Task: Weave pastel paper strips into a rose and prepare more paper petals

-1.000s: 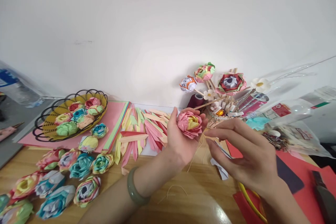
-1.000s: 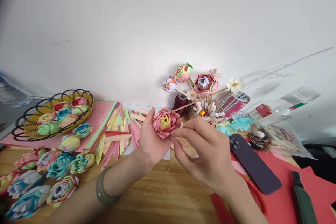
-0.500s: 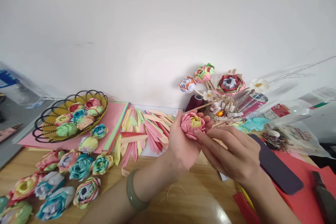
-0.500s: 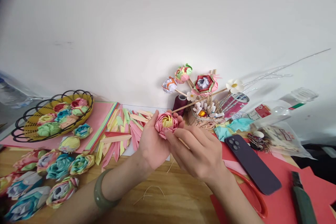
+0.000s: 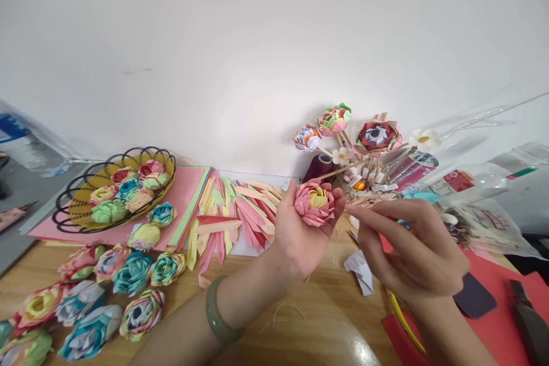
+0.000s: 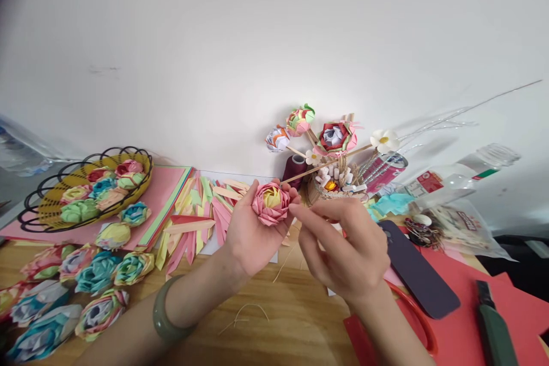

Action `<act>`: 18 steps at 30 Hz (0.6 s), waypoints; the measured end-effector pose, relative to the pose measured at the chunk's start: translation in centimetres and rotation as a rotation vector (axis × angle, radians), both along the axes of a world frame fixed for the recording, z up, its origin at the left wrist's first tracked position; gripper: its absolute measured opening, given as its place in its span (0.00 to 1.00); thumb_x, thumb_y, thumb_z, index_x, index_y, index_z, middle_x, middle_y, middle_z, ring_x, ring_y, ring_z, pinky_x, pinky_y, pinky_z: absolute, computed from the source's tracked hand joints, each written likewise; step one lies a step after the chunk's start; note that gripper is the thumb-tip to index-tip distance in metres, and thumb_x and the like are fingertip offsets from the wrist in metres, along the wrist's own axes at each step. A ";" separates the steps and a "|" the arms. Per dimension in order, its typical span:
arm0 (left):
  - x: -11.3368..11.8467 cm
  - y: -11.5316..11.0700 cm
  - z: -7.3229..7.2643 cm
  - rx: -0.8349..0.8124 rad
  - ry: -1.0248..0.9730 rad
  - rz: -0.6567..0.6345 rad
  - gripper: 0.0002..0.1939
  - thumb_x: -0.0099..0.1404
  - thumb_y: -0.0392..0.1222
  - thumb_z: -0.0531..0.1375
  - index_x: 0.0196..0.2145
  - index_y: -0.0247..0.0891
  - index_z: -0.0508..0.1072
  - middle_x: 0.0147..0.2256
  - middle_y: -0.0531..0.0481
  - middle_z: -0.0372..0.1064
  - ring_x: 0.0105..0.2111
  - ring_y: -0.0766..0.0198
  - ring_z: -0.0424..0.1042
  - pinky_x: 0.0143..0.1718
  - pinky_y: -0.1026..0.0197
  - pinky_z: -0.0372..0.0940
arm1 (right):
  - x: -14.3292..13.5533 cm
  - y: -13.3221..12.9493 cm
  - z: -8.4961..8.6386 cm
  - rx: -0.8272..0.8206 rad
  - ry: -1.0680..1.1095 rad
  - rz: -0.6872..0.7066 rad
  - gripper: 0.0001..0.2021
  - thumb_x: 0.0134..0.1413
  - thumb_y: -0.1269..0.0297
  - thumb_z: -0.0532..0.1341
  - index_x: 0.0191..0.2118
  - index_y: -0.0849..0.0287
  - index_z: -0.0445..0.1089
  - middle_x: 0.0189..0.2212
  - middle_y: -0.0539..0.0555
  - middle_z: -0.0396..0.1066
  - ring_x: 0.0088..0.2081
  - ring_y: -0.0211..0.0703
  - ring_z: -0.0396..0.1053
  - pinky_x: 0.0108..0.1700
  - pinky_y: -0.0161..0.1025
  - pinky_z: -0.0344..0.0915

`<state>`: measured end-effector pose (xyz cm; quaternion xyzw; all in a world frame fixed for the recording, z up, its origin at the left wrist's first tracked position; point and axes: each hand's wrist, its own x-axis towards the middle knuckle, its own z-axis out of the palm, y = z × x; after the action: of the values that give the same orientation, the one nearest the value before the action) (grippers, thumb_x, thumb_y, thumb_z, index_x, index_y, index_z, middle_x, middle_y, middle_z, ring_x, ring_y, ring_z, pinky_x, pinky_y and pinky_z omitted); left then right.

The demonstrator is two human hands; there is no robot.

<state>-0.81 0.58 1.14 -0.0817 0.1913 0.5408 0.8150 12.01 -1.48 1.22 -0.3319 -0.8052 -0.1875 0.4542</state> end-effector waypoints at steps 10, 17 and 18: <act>0.2 -0.9 0.0 0.354 0.319 0.133 0.21 0.66 0.50 0.44 0.27 0.37 0.69 0.27 0.50 0.67 0.30 0.67 0.69 0.33 0.66 0.62 | -1.7 -0.6 0.8 -0.302 0.038 0.105 0.14 0.48 0.79 0.58 0.39 0.54 0.66 0.31 0.53 0.66 0.30 0.40 0.67 0.28 0.38 0.65; 0.4 -1.0 -0.3 0.459 0.444 0.208 0.21 0.67 0.48 0.42 0.28 0.37 0.68 0.28 0.51 0.67 0.31 0.67 0.68 0.36 0.65 0.61 | -2.0 -0.7 0.6 -0.391 0.120 0.090 0.10 0.51 0.77 0.58 0.36 0.54 0.66 0.30 0.52 0.67 0.32 0.41 0.67 0.30 0.38 0.65; 0.5 -1.0 -0.4 0.465 0.455 0.212 0.21 0.67 0.48 0.42 0.28 0.37 0.69 0.28 0.51 0.67 0.31 0.67 0.68 0.36 0.64 0.61 | -2.0 -0.8 0.6 -0.410 0.143 0.086 0.09 0.51 0.76 0.57 0.36 0.54 0.67 0.30 0.52 0.67 0.32 0.40 0.67 0.29 0.38 0.65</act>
<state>-0.34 -0.43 0.79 0.2094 0.2302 0.6561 0.6875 10.03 -2.24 1.85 -0.3951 -0.8056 0.0237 0.4409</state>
